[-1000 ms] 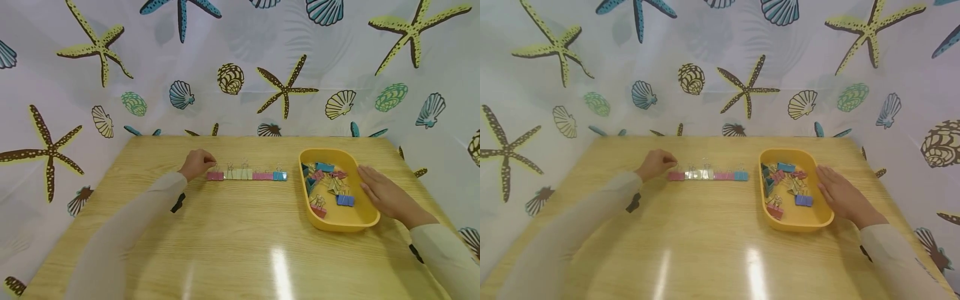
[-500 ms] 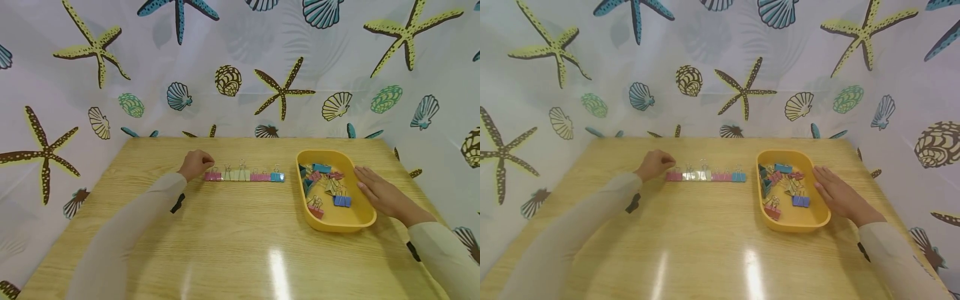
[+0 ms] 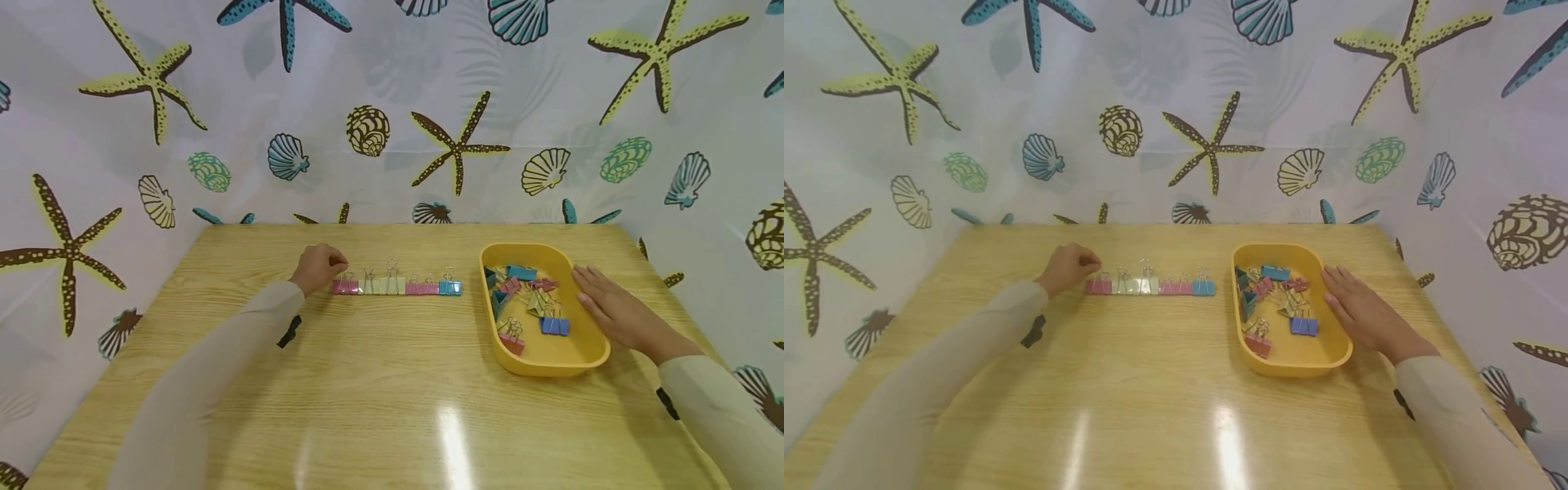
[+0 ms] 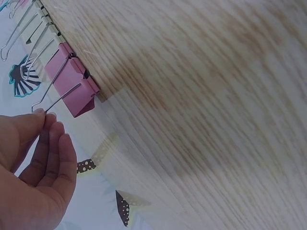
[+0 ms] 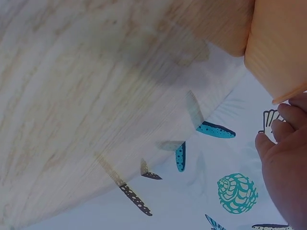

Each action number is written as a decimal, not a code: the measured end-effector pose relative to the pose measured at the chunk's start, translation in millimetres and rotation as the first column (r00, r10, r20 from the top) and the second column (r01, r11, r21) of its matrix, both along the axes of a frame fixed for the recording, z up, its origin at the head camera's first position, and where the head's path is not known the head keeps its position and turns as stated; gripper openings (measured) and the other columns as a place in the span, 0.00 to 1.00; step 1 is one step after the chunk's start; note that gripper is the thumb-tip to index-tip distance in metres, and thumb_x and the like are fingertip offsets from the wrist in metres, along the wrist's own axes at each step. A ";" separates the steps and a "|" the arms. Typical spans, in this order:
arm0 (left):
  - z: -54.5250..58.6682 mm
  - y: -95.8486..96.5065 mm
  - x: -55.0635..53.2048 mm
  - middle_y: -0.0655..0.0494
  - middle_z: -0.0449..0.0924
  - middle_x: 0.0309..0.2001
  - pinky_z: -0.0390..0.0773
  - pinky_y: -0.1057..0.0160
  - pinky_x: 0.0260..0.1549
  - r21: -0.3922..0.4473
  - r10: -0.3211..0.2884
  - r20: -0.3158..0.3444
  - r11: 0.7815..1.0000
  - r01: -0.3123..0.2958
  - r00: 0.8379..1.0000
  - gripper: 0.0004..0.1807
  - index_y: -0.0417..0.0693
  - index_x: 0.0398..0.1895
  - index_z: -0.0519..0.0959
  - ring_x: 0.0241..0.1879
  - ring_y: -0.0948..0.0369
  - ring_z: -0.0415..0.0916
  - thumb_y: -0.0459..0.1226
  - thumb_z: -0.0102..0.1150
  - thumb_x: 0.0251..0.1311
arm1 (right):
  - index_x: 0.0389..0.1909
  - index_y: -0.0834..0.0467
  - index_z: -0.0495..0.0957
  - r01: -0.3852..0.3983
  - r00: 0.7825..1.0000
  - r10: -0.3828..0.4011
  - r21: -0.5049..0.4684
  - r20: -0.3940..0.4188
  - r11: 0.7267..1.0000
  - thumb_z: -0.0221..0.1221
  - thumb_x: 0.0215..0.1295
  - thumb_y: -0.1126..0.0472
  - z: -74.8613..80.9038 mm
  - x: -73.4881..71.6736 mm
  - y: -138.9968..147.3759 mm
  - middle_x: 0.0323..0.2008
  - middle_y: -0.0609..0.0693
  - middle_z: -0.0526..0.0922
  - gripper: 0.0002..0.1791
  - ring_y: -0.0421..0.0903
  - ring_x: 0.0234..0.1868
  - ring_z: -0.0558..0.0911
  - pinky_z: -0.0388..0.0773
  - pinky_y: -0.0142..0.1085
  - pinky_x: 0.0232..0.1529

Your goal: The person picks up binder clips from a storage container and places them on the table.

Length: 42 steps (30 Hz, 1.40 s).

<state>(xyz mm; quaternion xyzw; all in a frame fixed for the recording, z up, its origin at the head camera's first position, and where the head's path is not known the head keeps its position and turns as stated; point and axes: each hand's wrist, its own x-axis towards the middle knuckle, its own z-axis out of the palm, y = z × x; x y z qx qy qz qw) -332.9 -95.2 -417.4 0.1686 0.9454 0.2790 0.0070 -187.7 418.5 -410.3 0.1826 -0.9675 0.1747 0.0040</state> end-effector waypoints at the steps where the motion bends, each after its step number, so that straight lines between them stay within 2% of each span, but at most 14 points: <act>1: -0.5 -0.4 -0.7 0.45 0.84 0.41 0.79 0.54 0.40 -0.003 0.000 -0.002 1.000 0.000 1.000 0.11 0.38 0.44 0.84 0.39 0.52 0.81 0.36 0.58 0.65 | 0.72 0.70 0.48 0.001 1.000 -0.001 -0.002 0.003 1.000 0.39 0.78 0.56 -0.1 -0.6 -0.4 0.72 0.70 0.48 0.30 0.65 0.74 0.41 0.36 0.56 0.70; 5: -1.8 -0.4 -2.6 0.45 0.84 0.41 0.79 0.54 0.40 -0.006 0.001 0.003 1.000 -0.001 1.000 0.11 0.38 0.44 0.84 0.39 0.52 0.81 0.36 0.58 0.65 | 0.72 0.71 0.48 0.003 1.000 -0.003 0.001 0.005 1.000 0.39 0.79 0.56 -2.0 -1.7 -1.4 0.72 0.70 0.47 0.30 0.65 0.74 0.41 0.37 0.57 0.70; 11: 0.4 1.1 1.3 0.44 0.84 0.41 0.79 0.54 0.40 -0.009 0.009 0.030 1.000 -0.009 1.000 0.12 0.38 0.46 0.83 0.39 0.52 0.80 0.36 0.57 0.66 | 0.71 0.72 0.49 -0.007 0.999 0.008 0.013 -0.040 1.000 0.39 0.78 0.58 -4.3 -0.3 -2.7 0.71 0.72 0.49 0.29 0.66 0.73 0.42 0.38 0.55 0.71; 19: 3.2 -2.4 2.4 0.42 0.83 0.44 0.78 0.51 0.44 -0.048 -0.026 0.023 0.999 0.027 0.999 0.15 0.35 0.49 0.81 0.43 0.50 0.80 0.37 0.56 0.66 | 0.70 0.73 0.50 -0.018 0.997 0.020 0.018 -0.072 1.000 0.39 0.78 0.58 -7.9 0.0 -3.2 0.70 0.73 0.50 0.29 0.66 0.73 0.44 0.38 0.54 0.71; 22: 10.7 1.4 1.3 0.42 0.83 0.45 0.78 0.49 0.45 -0.096 -0.057 -0.022 0.994 0.055 0.998 0.14 0.35 0.47 0.82 0.44 0.49 0.80 0.37 0.55 0.67 | 0.70 0.73 0.50 -0.021 0.997 0.023 0.019 -0.079 1.000 0.39 0.78 0.58 -8.5 0.5 -2.3 0.70 0.73 0.50 0.29 0.66 0.73 0.44 0.37 0.53 0.71; 24: 19.7 8.4 0.9 0.43 0.84 0.44 0.78 0.50 0.45 -0.128 -0.084 -0.060 0.989 0.076 0.995 0.13 0.37 0.44 0.84 0.42 0.50 0.81 0.36 0.53 0.67 | 0.70 0.73 0.50 -0.024 0.996 0.026 0.020 -0.086 1.000 0.39 0.78 0.58 -9.1 0.5 -1.9 0.70 0.73 0.50 0.29 0.66 0.73 0.44 0.35 0.50 0.72; 26: 30.9 18.7 1.7 0.45 0.84 0.40 0.78 0.51 0.42 -0.145 -0.109 -0.072 0.985 0.098 0.991 0.13 0.38 0.39 0.85 0.36 0.53 0.80 0.36 0.52 0.67 | 0.71 0.73 0.50 -0.025 0.996 0.026 0.020 -0.087 0.999 0.39 0.78 0.58 -9.7 0.1 -2.2 0.70 0.72 0.50 0.29 0.66 0.73 0.45 0.34 0.49 0.72; 29: 48.6 39.9 3.0 0.47 0.84 0.33 0.78 0.54 0.38 -0.180 -0.183 -0.069 0.969 0.169 0.981 0.12 0.39 0.34 0.85 0.27 0.57 0.76 0.35 0.53 0.66 | 0.71 0.73 0.49 -0.027 0.996 0.029 0.025 -0.080 0.999 0.39 0.78 0.58 -10.9 -1.4 -2.9 0.71 0.72 0.50 0.29 0.66 0.73 0.45 0.34 0.49 0.72; 32: 62.5 63.4 1.0 0.49 0.84 0.30 0.77 0.57 0.37 -0.230 -0.297 -0.053 0.933 0.278 0.953 0.11 0.41 0.31 0.85 0.24 0.60 0.73 0.33 0.53 0.65 | 0.71 0.72 0.49 -0.022 0.997 0.024 0.033 -0.068 0.999 0.40 0.78 0.58 -11.2 -2.1 -3.6 0.71 0.71 0.50 0.29 0.66 0.73 0.45 0.38 0.54 0.71; 37: 85.3 105.9 -6.0 0.53 0.84 0.32 0.78 0.61 0.39 -0.310 -0.486 -0.047 0.838 0.450 0.873 0.11 0.44 0.32 0.86 0.28 0.62 0.77 0.33 0.54 0.66 | 0.71 0.72 0.50 -0.010 0.997 0.013 0.044 -0.075 0.999 0.39 0.78 0.58 -9.4 -1.1 -2.8 0.71 0.71 0.51 0.29 0.66 0.73 0.46 0.39 0.55 0.71; 39: 95.5 123.8 -5.1 0.54 0.81 0.26 0.75 0.65 0.34 -0.316 -0.544 -0.029 0.801 0.509 0.839 0.12 0.44 0.28 0.85 0.23 0.63 0.72 0.32 0.52 0.66 | 0.71 0.72 0.50 -0.002 0.997 0.006 0.050 -0.083 0.999 0.39 0.78 0.58 -8.2 -0.7 -2.0 0.71 0.71 0.51 0.29 0.66 0.72 0.47 0.38 0.55 0.71; 42: 107.6 148.4 1.3 0.58 0.73 0.20 0.66 0.67 0.28 -0.323 -0.604 -0.012 0.757 0.568 0.797 0.15 0.46 0.22 0.81 0.20 0.65 0.60 0.31 0.50 0.65 | 0.71 0.72 0.50 0.004 0.996 0.000 0.048 -0.087 0.999 0.39 0.78 0.58 -8.6 -1.6 -2.3 0.71 0.71 0.51 0.29 0.67 0.72 0.48 0.39 0.56 0.70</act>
